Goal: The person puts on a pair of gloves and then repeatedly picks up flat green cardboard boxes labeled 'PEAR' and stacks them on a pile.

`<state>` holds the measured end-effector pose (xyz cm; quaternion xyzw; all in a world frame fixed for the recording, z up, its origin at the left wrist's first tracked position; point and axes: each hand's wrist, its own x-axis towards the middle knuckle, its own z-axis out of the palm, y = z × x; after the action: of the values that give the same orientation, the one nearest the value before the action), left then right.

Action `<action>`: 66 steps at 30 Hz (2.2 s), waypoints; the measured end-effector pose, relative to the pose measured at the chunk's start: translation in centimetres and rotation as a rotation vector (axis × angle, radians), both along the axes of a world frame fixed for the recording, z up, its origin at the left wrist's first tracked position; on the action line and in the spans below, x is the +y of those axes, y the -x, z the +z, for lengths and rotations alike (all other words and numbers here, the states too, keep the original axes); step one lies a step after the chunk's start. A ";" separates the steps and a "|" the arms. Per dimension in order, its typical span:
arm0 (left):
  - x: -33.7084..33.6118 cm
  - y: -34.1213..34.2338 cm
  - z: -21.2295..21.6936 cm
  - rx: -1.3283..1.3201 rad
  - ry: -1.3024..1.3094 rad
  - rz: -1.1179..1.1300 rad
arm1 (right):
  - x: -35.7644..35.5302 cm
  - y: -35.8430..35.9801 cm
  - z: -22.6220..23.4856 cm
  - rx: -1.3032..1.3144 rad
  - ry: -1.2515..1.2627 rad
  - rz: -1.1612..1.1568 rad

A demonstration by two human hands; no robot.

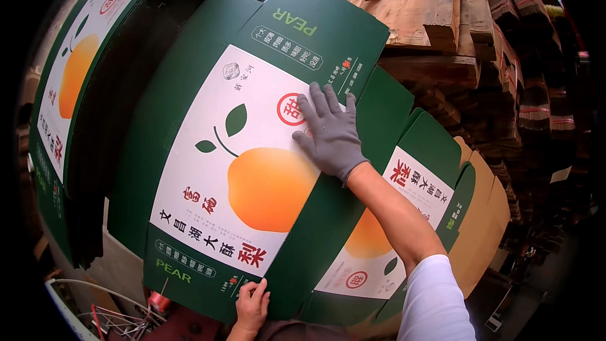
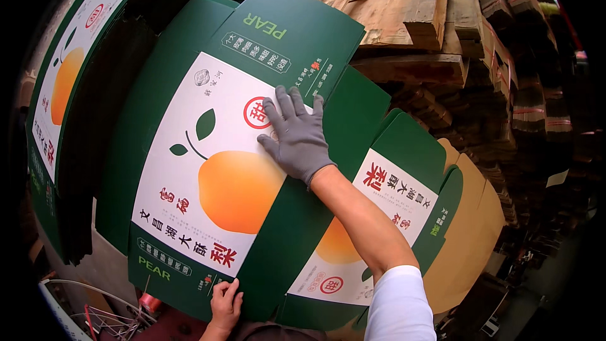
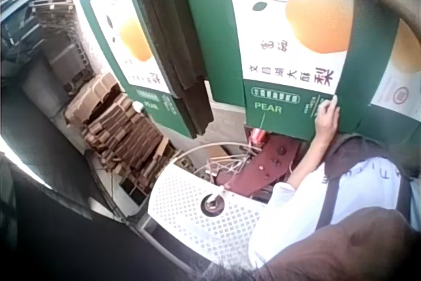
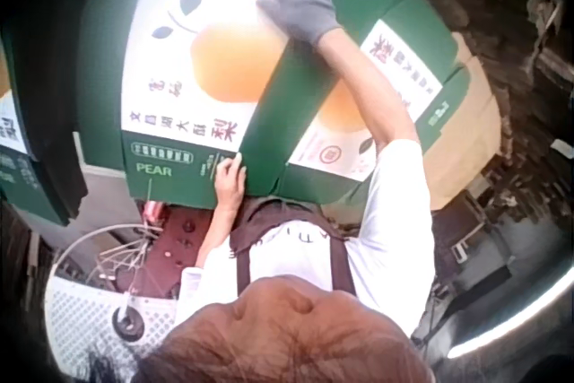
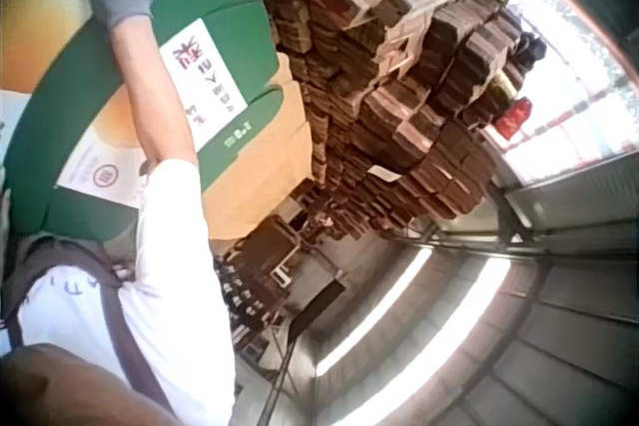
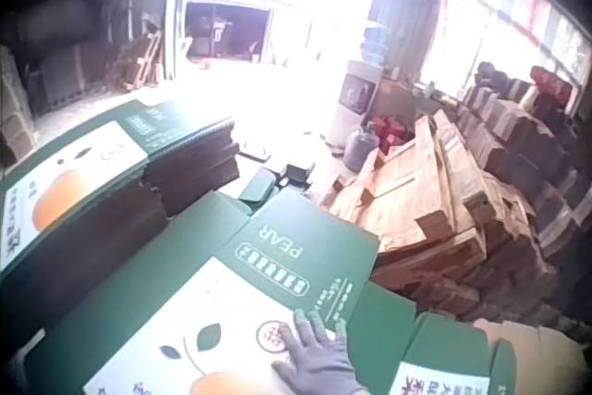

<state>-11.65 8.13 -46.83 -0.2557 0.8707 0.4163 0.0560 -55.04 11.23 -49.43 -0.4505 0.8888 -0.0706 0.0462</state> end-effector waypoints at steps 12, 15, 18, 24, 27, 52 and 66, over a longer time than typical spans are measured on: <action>-0.5 0.1 -0.8 0.147 -0.087 -0.031 | -0.1 -8.3 -1.6 0.211 0.047 -0.394; -1.3 0.0 -0.4 0.161 -0.123 -0.075 | -1.3 -16.2 0.2 0.108 -0.014 -0.363; -2.4 0.2 -0.1 0.187 -0.176 -0.115 | -1.9 -23.8 1.7 0.015 -0.055 -0.313; -22.2 0.5 8.2 0.341 0.436 -0.214 | -1.1 -29.3 2.9 -0.035 -0.032 -0.351; -37.5 -1.9 13.2 0.015 0.910 0.078 | -2.0 -29.7 3.1 -0.076 -0.040 -0.333; -9.8 -16.6 17.0 0.090 0.657 -0.293 | -4.0 -33.4 9.1 -1.288 1.353 -0.779; -6.5 -8.5 6.6 0.197 0.676 -0.419 | 2.7 -24.9 2.0 -1.019 1.032 -1.004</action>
<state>-3.11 1.66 -40.19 -0.0359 0.9929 0.1089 -0.0311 -30.18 13.95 -47.44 0.1149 0.7105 -0.6674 0.1910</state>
